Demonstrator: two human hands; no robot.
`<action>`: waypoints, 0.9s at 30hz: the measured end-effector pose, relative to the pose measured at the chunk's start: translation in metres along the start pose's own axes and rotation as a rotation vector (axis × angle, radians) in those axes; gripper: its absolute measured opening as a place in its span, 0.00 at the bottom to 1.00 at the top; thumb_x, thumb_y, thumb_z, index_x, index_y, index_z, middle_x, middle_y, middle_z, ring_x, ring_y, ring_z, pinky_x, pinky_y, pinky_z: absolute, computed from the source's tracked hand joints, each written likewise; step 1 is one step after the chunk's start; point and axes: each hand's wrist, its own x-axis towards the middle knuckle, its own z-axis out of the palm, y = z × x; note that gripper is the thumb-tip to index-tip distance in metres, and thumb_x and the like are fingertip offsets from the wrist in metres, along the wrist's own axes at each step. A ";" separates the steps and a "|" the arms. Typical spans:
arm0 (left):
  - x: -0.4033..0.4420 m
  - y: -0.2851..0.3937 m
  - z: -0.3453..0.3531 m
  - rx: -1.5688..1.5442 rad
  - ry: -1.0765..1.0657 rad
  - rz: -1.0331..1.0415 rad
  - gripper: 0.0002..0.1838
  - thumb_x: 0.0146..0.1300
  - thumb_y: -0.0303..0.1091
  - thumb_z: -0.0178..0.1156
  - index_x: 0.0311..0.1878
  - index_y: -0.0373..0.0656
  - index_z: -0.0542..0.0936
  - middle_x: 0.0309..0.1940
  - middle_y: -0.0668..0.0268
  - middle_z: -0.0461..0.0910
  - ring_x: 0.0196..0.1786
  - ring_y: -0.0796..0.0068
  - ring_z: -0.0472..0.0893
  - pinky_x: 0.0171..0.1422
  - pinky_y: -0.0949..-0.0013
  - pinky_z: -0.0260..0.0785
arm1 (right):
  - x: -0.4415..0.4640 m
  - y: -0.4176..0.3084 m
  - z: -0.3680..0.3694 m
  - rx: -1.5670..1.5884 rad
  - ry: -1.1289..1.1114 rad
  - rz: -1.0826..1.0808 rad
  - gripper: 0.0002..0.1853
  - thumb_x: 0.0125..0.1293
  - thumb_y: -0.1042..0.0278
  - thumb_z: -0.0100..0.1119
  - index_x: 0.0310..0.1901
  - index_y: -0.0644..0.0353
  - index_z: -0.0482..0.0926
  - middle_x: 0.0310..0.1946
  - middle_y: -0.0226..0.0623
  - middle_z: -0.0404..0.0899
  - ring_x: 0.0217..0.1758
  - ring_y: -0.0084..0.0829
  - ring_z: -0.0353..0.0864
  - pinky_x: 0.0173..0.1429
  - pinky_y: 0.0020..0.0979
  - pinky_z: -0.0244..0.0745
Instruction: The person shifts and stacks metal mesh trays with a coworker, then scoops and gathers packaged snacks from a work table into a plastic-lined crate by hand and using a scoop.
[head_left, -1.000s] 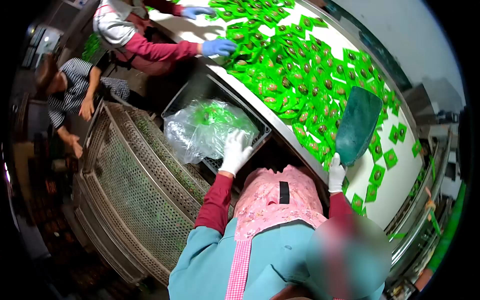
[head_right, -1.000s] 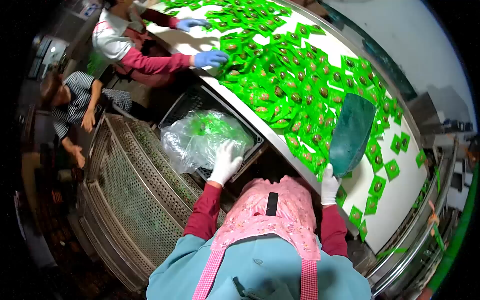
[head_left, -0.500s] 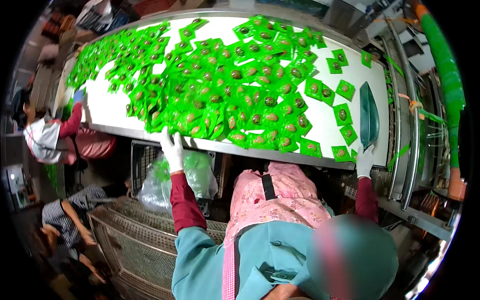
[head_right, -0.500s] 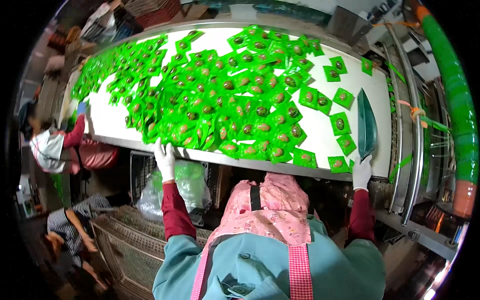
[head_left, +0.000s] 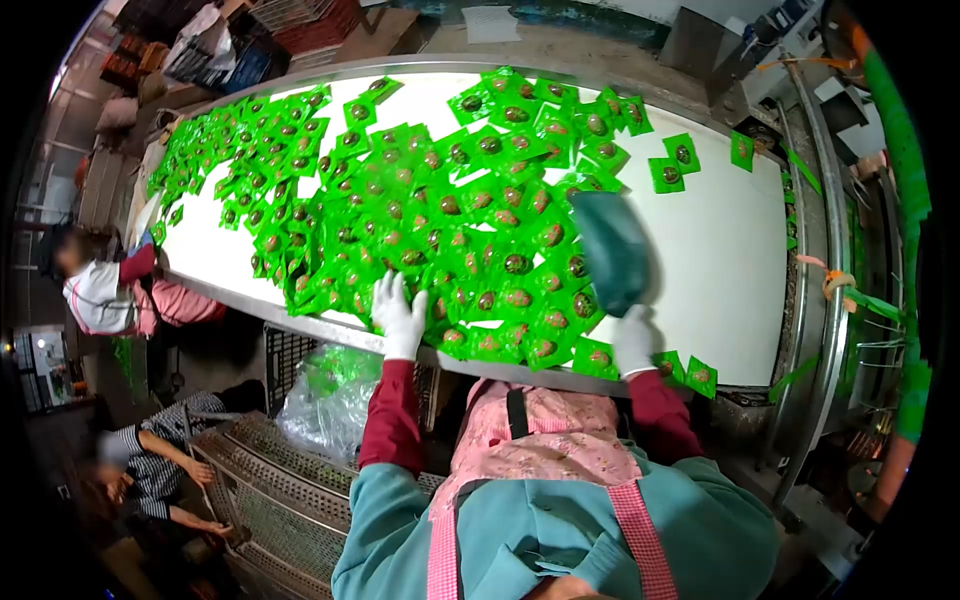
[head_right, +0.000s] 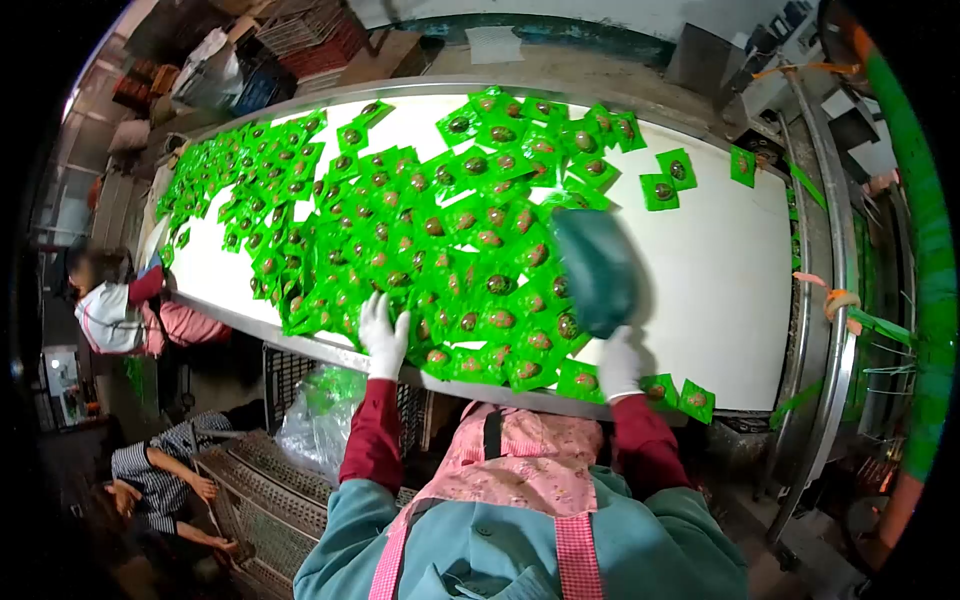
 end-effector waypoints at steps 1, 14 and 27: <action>-0.003 -0.003 0.000 -0.033 0.055 -0.021 0.32 0.59 0.50 0.62 0.62 0.41 0.72 0.64 0.51 0.69 0.68 0.45 0.63 0.71 0.49 0.55 | -0.006 -0.024 -0.026 0.122 -0.029 -0.072 0.29 0.66 0.58 0.54 0.59 0.74 0.63 0.23 0.43 0.80 0.26 0.46 0.83 0.31 0.41 0.78; -0.004 -0.004 0.004 0.019 0.081 -0.164 0.25 0.65 0.38 0.56 0.61 0.33 0.70 0.63 0.49 0.68 0.69 0.44 0.62 0.73 0.49 0.55 | 0.170 0.197 -0.123 0.962 0.292 0.242 0.25 0.71 0.51 0.48 0.48 0.73 0.73 0.35 0.48 0.79 0.38 0.43 0.78 0.46 0.41 0.71; 0.003 0.008 -0.006 -0.010 0.031 -0.296 0.30 0.62 0.47 0.61 0.63 0.40 0.71 0.63 0.53 0.70 0.68 0.50 0.65 0.73 0.52 0.55 | 0.341 0.018 -0.121 0.387 -0.271 -0.731 0.14 0.67 0.61 0.50 0.49 0.59 0.71 0.35 0.34 0.67 0.30 0.35 0.63 0.35 0.36 0.60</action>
